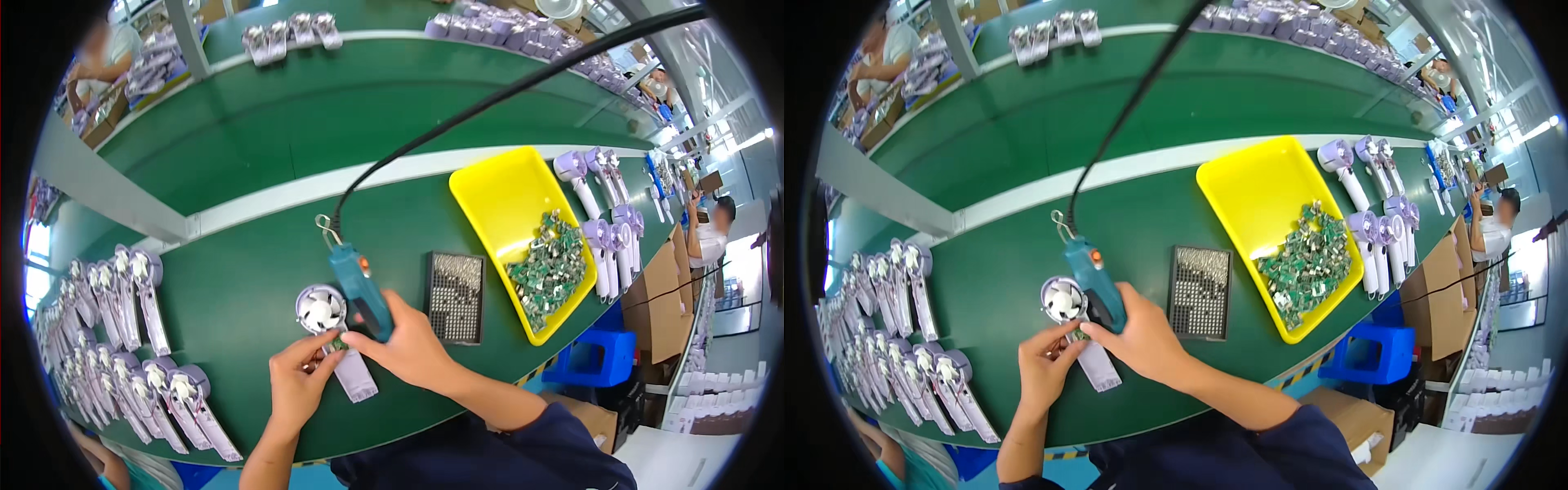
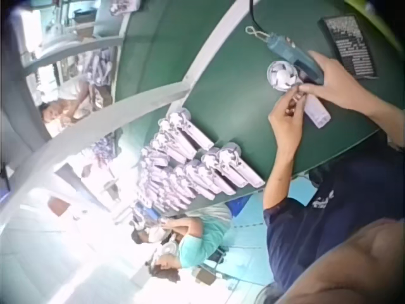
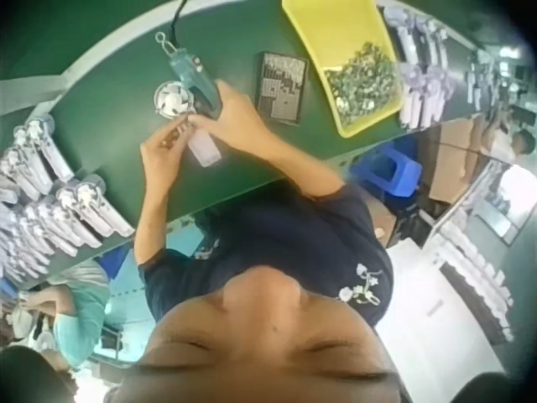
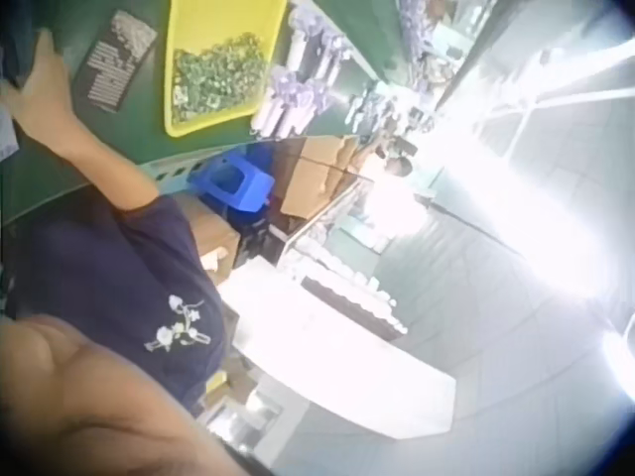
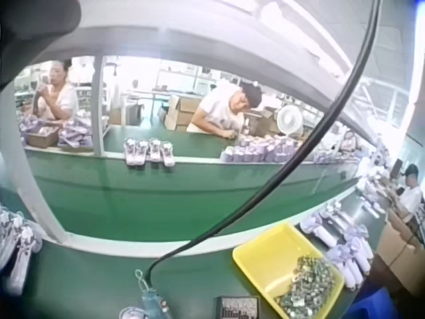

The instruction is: Assemble handheld portable fans by installing circuit boards and using an electric screwdriver.

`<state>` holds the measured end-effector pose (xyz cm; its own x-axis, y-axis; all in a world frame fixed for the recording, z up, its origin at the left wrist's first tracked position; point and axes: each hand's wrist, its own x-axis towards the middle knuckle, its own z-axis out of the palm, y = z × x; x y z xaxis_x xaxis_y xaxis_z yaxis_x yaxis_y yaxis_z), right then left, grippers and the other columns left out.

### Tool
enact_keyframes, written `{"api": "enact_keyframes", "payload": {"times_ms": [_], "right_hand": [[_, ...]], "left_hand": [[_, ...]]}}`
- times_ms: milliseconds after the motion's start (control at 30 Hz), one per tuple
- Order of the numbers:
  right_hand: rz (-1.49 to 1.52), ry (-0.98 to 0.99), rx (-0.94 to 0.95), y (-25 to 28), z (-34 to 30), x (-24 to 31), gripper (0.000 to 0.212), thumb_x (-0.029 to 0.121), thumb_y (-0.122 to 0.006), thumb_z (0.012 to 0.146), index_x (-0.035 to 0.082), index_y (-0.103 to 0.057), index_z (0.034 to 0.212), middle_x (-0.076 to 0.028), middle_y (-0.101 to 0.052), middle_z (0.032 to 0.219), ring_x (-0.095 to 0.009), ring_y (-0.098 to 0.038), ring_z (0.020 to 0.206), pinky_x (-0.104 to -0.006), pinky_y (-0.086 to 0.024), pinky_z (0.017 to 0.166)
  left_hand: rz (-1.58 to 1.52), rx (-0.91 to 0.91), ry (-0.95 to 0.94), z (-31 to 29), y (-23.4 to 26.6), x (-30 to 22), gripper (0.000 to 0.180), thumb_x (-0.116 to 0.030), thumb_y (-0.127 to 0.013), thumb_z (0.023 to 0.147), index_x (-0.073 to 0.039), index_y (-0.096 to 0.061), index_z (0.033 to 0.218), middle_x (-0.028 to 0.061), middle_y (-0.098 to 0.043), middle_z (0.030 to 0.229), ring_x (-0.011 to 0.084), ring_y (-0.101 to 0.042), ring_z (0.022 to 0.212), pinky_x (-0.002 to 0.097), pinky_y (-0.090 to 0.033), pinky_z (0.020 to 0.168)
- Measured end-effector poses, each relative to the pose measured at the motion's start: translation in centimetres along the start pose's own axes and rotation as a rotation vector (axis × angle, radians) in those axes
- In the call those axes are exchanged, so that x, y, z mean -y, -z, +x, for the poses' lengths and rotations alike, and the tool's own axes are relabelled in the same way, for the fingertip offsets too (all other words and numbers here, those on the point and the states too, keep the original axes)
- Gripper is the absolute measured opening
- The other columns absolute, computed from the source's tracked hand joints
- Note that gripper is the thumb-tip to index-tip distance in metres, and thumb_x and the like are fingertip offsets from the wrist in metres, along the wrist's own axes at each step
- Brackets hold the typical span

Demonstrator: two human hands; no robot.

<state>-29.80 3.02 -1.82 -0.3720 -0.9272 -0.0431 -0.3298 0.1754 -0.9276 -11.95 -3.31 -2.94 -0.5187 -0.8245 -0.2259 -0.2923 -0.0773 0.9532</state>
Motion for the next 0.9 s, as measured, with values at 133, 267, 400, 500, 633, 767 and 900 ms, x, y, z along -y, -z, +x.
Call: {"api": "enact_keyframes", "payload": {"times_ms": [133, 267, 400, 500, 633, 767, 900], "right_hand": [[0.639, -0.239, -0.035, 6.3, -2.0, 2.4, 0.03, 0.017, -0.061, 0.094, 0.004, -0.052, 0.12, -0.005, -0.058, 0.079, -0.01, -0.053, 0.053, -0.0245, -0.04, 0.046], [0.685, 0.504, -0.357, 13.0, 0.0, 3.4, 0.083, 0.068, -0.053, 0.086, 0.019, -0.025, 0.147, -0.006, -0.055, 0.091, -0.019, -0.06, 0.062, -0.0341, -0.052, 0.052], [0.863, 0.746, -0.303, 14.4, 1.3, 2.2, 0.1, 0.084, -0.043, 0.077, 0.017, -0.022, 0.148, -0.003, -0.049, 0.07, -0.013, -0.046, 0.042, -0.0289, -0.04, 0.037], [0.893, 0.581, -0.38, 12.5, 2.4, -1.0, 0.095, 0.092, -0.037, 0.071, 0.012, -0.046, 0.122, -0.003, -0.045, 0.062, -0.013, -0.042, 0.039, -0.026, -0.036, 0.035], [0.935, 0.76, -0.222, 13.3, 1.8, -3.1, 0.094, 0.093, -0.044, 0.067, 0.007, -0.044, 0.104, -0.009, -0.05, 0.066, -0.018, -0.048, 0.049, -0.0326, -0.043, 0.044], [0.879, 0.823, -0.229, 13.1, 1.3, -4.1, 0.092, 0.09, -0.048, 0.069, 0.005, -0.045, 0.102, -0.01, -0.051, 0.068, -0.02, -0.049, 0.052, -0.033, -0.043, 0.045], [0.888, 0.744, -0.278, 12.0, 1.1, -4.5, 0.089, 0.091, -0.044, 0.071, 0.007, -0.044, 0.103, -0.009, -0.051, 0.067, -0.019, -0.048, 0.049, -0.0317, -0.042, 0.043]], "left_hand": [[-0.074, -0.012, 0.066, -0.5, 0.1, 0.5, 0.031, 0.004, -0.073, 0.081, -0.001, -0.072, 0.111, -0.0001, -0.062, 0.079, 0.0032, -0.048, 0.067, 0.0195, -0.043, 0.056], [-0.045, 0.033, -0.015, 1.2, -1.4, 0.0, 0.032, 0.001, -0.074, 0.082, -0.003, -0.071, 0.113, -0.0002, -0.063, 0.076, 0.0033, -0.052, 0.068, 0.0189, -0.045, 0.059], [-0.082, 0.077, -0.074, 4.8, -5.2, -0.2, 0.033, 0.001, -0.075, 0.081, -0.003, -0.071, 0.113, 0.0, -0.064, 0.077, 0.0034, -0.052, 0.067, 0.0203, -0.046, 0.06], [-0.055, 0.095, -0.078, 5.2, -6.3, -0.9, 0.033, 0.001, -0.075, 0.081, -0.004, -0.072, 0.113, 0.0001, -0.065, 0.078, 0.0031, -0.053, 0.066, 0.0201, -0.047, 0.06], [-0.125, 0.083, -0.022, 5.2, -6.7, -1.6, 0.033, 0.002, -0.073, 0.082, -0.005, -0.071, 0.115, 0.0008, -0.067, 0.08, 0.0032, -0.054, 0.068, 0.0193, -0.047, 0.059], [-0.102, 0.096, -0.007, 5.0, -6.6, -2.0, 0.033, 0.003, -0.073, 0.082, -0.005, -0.071, 0.115, 0.0017, -0.068, 0.085, 0.0032, -0.054, 0.071, 0.0186, -0.046, 0.059], [-0.084, 0.091, 0.05, 4.8, -6.2, -2.1, 0.033, 0.004, -0.073, 0.082, -0.005, -0.071, 0.115, 0.0026, -0.068, 0.089, 0.0037, -0.055, 0.072, 0.0188, -0.046, 0.059]]}}
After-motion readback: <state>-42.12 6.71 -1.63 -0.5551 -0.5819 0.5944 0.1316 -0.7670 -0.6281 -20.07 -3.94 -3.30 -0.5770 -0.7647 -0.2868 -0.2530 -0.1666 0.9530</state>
